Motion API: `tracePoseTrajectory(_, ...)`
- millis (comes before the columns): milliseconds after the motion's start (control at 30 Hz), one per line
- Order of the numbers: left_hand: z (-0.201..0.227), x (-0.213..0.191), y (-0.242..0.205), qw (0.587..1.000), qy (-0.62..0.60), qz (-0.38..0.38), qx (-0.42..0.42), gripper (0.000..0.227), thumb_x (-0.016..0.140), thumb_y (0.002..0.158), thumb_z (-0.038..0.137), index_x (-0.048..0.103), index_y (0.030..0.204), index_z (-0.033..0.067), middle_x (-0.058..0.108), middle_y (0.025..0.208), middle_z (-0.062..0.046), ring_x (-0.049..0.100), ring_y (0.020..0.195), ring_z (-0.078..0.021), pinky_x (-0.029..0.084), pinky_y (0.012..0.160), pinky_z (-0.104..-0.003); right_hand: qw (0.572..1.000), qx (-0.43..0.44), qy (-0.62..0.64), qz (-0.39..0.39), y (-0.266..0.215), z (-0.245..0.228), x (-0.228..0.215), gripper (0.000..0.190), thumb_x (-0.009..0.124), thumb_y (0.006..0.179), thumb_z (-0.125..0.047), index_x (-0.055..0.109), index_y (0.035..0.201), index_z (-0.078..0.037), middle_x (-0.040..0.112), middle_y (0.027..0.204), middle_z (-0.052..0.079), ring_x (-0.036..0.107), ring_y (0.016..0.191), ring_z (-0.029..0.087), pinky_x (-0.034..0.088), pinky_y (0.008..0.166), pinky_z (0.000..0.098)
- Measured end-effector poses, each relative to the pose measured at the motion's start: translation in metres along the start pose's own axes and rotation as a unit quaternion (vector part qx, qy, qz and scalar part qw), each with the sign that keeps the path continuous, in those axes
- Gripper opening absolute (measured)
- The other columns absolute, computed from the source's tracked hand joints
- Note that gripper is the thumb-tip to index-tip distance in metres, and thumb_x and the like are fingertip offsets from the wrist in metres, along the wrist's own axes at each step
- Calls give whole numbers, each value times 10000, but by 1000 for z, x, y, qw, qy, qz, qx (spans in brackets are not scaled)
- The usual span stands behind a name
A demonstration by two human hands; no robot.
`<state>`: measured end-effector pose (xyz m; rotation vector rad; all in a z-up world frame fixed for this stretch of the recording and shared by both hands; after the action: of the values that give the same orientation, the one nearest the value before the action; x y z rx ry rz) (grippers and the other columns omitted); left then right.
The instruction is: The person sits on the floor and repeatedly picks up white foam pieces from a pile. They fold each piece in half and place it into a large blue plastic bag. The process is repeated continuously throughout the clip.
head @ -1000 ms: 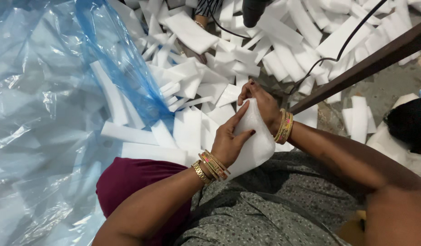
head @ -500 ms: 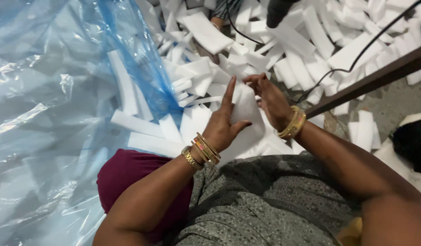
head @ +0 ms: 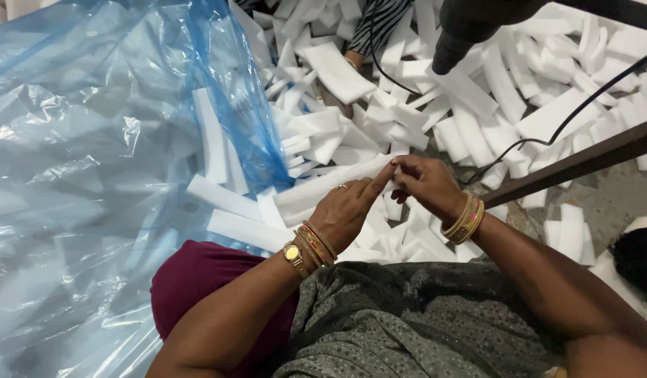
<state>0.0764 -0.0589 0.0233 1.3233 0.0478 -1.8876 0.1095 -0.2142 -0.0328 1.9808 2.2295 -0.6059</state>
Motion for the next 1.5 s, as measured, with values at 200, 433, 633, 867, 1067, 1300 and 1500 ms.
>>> tracePoseTrajectory(200, -30, -50, -4, 995, -42, 78, -50, 654, 652, 994, 111, 356, 1577, 118, 695, 1136, -133, 676, 987, -268, 583, 874, -387, 995, -21, 86, 48, 5, 8, -26, 312, 605, 943, -92, 647, 1212, 61, 717, 1010, 142, 736, 795, 211, 652, 723, 339)
tracePoseTrajectory(433, -109, -99, -33, 948, -47, 89, -301, 846, 801, 861, 412, 384, 1527, 99, 693, 1195, -170, 717, 975, -302, 592, 860, -446, 984, -42, 152, 82, 1, 6, -46, 318, 569, 975, -33, 611, 1279, 50, 707, 1114, 132, 709, 936, 189, 627, 833, 335)
tracePoseTrajectory(633, -98, -68, -45, 925, -135, -71, -347, 1157, 867, 700, 468, 193, 1607, 221, 653, 1322, -176, 722, 1058, -299, 581, 929, -454, 975, -140, 141, 100, -1, -8, -49, 339, 556, 965, 40, 597, 1301, 34, 696, 1191, 97, 688, 1087, 150, 587, 997, 297)
tracePoseTrajectory(867, -66, -69, -47, 957, -163, -73, -229, 1319, 943, 606, 407, 61, 1581, 299, 462, 1494, -228, 579, 1258, -355, 527, 993, -503, 958, -209, 152, 123, -3, -14, -47, 308, 596, 1012, 57, 599, 1318, 26, 676, 1179, 90, 655, 1077, 137, 559, 993, 282)
tracePoseTrajectory(1067, -75, -69, -58, 961, -149, -30, -229, 952, 821, 833, 250, 247, 1591, 287, 549, 1472, -196, 627, 1233, -346, 521, 1024, -477, 967, -169, 149, 116, 2, -17, -40, 271, 597, 994, 41, 628, 1262, 34, 697, 1144, 114, 695, 1017, 160, 606, 943, 303)
tracePoseTrajectory(1300, -98, -62, -85, 921, -218, -40, -320, 543, 659, 945, 334, 513, 1455, 216, 715, 1241, -142, 760, 957, -255, 604, 845, -396, 962, -137, 220, 89, -7, -36, -24, 237, 608, 992, 13, 641, 1226, 30, 712, 1104, 118, 720, 955, 190, 640, 867, 335)
tracePoseTrajectory(1500, -125, -38, -99, 867, -316, -41, -383, 493, 618, 983, 323, 574, 1362, 11, 752, 1112, -173, 733, 944, -228, 583, 856, -363, 961, -263, 66, -48, -35, -82, -1, 448, 664, 953, 38, 613, 1390, -43, 580, 1202, 74, 627, 1034, 148, 609, 941, 283)
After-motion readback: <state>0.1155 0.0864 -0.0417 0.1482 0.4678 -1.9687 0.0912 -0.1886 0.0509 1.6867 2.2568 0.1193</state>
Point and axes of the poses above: each hand's wrist, its own y-axis towards the middle knuckle, its own x-axis out of the palm, z = x × y, the point moved 10 cm from there along y, towards the middle knuckle
